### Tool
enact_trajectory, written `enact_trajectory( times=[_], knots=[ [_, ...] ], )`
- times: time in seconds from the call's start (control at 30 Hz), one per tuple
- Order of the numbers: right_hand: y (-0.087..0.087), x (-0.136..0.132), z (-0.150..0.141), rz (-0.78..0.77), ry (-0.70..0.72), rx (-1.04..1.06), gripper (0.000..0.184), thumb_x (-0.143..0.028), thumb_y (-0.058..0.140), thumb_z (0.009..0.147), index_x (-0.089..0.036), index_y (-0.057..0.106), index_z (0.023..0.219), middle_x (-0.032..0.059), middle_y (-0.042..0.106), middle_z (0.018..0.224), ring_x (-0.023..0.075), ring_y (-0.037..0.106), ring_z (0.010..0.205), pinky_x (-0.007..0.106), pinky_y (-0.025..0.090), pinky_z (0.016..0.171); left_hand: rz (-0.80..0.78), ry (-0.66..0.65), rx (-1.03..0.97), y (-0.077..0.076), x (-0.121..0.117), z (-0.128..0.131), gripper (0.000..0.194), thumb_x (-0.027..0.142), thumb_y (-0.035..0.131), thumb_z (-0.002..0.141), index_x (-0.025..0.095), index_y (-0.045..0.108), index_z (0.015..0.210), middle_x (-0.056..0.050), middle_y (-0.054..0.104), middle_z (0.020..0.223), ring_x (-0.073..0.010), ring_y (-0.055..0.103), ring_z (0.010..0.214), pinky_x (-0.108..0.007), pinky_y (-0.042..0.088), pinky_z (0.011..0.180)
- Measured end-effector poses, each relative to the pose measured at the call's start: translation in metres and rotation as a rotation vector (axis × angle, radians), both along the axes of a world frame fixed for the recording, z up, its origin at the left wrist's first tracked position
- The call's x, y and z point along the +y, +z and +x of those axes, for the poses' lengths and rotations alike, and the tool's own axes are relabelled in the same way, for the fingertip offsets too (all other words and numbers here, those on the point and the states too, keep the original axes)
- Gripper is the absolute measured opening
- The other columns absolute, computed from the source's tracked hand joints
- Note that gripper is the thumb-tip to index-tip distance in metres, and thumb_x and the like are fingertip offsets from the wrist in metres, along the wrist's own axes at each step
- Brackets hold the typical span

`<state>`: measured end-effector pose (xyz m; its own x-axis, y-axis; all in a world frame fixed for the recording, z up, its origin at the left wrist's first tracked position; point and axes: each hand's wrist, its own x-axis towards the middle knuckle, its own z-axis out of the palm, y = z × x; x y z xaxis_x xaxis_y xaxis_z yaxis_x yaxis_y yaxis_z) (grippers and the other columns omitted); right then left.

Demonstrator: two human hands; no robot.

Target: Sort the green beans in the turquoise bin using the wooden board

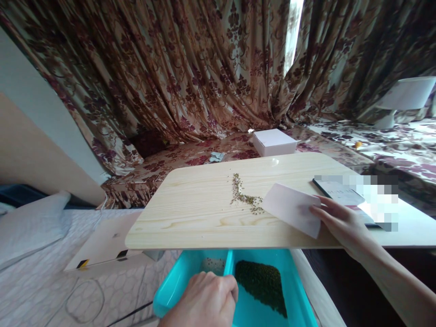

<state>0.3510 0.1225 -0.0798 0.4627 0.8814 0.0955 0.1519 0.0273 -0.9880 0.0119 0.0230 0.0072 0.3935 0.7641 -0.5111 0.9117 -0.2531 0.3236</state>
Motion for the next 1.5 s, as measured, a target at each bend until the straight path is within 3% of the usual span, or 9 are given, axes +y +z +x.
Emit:
enact_trajectory(
  times=[0.17, 0.37, 0.6, 0.9, 1.03, 1.23, 1.5],
  knots=[
    [0.011, -0.004, -0.009, -0.012, 0.184, 0.008, 0.046, -0.052, 0.082, 0.071, -0.025, 0.079, 0.108, 0.0056, 0.083, 0.089, 0.0291, 0.079, 0.087, 0.038, 0.066, 0.073, 0.020, 0.005, -0.001, -0.002, 0.000, -0.001, 0.040, 0.018, 0.036, 0.096, 0.022, 0.074, 0.108, -0.011, 0.075, 0.110, -0.0298, 0.066, 0.109, -0.039, 0.047, 0.098],
    [0.015, 0.006, -0.014, -0.006, 0.125, -0.067, 0.039, -0.048, 0.083, 0.065, -0.023, 0.080, 0.095, 0.0061, 0.082, 0.079, 0.0296, 0.078, 0.081, 0.036, 0.064, 0.064, 0.016, 0.007, 0.010, -0.002, 0.000, -0.001, 0.041, 0.019, 0.034, 0.097, 0.021, 0.074, 0.109, -0.012, 0.074, 0.110, -0.0296, 0.066, 0.109, -0.040, 0.047, 0.098],
    [0.009, 0.008, -0.017, 0.026, 0.182, -0.071, 0.055, -0.062, 0.077, 0.069, -0.022, 0.080, 0.106, 0.0082, 0.082, 0.085, 0.0286, 0.078, 0.081, 0.035, 0.062, 0.062, 0.038, 0.011, -0.013, -0.004, 0.000, -0.003, 0.042, 0.021, 0.033, 0.098, 0.022, 0.074, 0.106, -0.011, 0.074, 0.108, -0.0295, 0.066, 0.108, -0.040, 0.047, 0.098],
    [0.028, -0.002, -0.024, 0.000, 0.243, -0.004, 0.048, -0.057, 0.086, 0.064, -0.022, 0.081, 0.097, 0.0067, 0.081, 0.082, 0.0270, 0.076, 0.079, 0.034, 0.062, 0.063, 0.028, 0.020, -0.022, -0.002, -0.001, -0.003, 0.042, 0.022, 0.033, 0.096, 0.022, 0.074, 0.105, -0.011, 0.075, 0.107, -0.0299, 0.065, 0.108, -0.041, 0.047, 0.098],
    [0.029, -0.002, -0.025, -0.009, 0.198, 0.007, 0.053, -0.058, 0.088, 0.059, -0.021, 0.080, 0.096, 0.0075, 0.081, 0.083, 0.0274, 0.076, 0.079, 0.035, 0.062, 0.063, 0.052, 0.020, -0.038, -0.005, -0.001, -0.004, 0.043, 0.023, 0.031, 0.096, 0.022, 0.073, 0.104, -0.012, 0.074, 0.105, -0.0305, 0.066, 0.105, -0.042, 0.048, 0.096],
    [0.031, -0.006, -0.029, -0.018, 0.263, -0.018, 0.053, -0.061, 0.087, 0.062, -0.023, 0.081, 0.098, 0.0074, 0.082, 0.085, 0.0289, 0.077, 0.084, 0.035, 0.063, 0.066, 0.039, -0.003, -0.030, -0.001, -0.002, -0.003, 0.043, 0.021, 0.032, 0.096, 0.020, 0.074, 0.105, -0.012, 0.074, 0.111, -0.0311, 0.066, 0.108, -0.042, 0.047, 0.099],
    [0.031, 0.006, -0.033, -0.012, 0.224, -0.019, 0.051, -0.058, 0.084, 0.064, -0.022, 0.078, 0.100, 0.0089, 0.082, 0.087, 0.0294, 0.078, 0.083, 0.037, 0.064, 0.066, 0.030, 0.017, -0.020, 0.000, -0.001, -0.003, 0.043, 0.021, 0.032, 0.096, 0.020, 0.073, 0.107, -0.013, 0.074, 0.110, -0.0311, 0.066, 0.109, -0.041, 0.047, 0.099]
  ],
)
